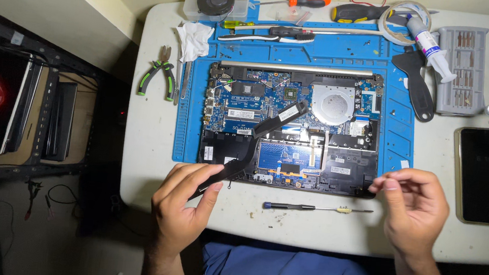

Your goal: The person applies a white substance from a syringe onto the laptop motherboard, then places a black plastic cover over the CPU area. They use a screwdriver to secure the cover with screws.

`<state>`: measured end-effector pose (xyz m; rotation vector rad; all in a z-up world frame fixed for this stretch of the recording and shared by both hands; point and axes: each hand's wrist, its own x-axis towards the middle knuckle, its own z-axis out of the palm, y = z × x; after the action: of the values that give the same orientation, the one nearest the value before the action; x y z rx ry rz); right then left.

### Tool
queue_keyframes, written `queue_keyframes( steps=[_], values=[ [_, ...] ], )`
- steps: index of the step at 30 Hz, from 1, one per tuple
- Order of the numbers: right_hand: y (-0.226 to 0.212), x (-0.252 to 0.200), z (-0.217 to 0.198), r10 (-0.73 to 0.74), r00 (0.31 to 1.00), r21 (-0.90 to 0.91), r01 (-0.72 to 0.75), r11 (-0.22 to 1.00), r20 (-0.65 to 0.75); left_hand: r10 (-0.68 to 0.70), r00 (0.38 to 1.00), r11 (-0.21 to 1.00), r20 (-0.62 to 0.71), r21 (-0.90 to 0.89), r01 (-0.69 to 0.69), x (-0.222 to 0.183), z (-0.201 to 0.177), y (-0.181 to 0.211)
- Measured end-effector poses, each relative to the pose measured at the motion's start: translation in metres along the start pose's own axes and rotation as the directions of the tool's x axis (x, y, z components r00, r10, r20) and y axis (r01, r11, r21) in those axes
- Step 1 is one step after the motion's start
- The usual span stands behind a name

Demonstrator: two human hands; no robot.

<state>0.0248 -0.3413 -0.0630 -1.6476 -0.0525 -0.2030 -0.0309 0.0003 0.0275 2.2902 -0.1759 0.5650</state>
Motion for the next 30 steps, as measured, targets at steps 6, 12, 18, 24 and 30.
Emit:
queue_keyframes(
  steps=[6, 12, 18, 24, 30],
  values=[
    [-0.008, 0.023, -0.018, -0.140, 0.982, -0.203, 0.164, 0.965, 0.124, 0.078, 0.997, 0.996, -0.015, 0.050, -0.077, 0.006, -0.014, -0.015],
    [-0.048, 0.070, -0.010, -0.284, 0.885, -0.441, 0.436, 0.785, 0.370, 0.152, 0.988, 0.982, 0.009, 0.113, -0.152, 0.053, -0.024, -0.031],
    [-0.053, 0.120, 0.023, -0.412, 0.821, -0.441, 0.563, 0.699, 0.395, 0.366, 0.917, 0.931, 0.158, -0.051, -0.363, 0.118, 0.020, -0.059],
    [-0.019, 0.131, 0.029, -0.418, 0.844, -0.458, 0.534, 0.711, 0.335, 0.306, 0.909, 0.950, 0.285, -0.030, -0.310, 0.137, 0.081, -0.095],
    [0.008, 0.135, 0.023, -0.421, 0.845, -0.443, 0.532, 0.722, 0.330, 0.241, 0.915, 0.967, 0.323, -0.163, -0.196, 0.126, 0.090, -0.099]
  ],
)
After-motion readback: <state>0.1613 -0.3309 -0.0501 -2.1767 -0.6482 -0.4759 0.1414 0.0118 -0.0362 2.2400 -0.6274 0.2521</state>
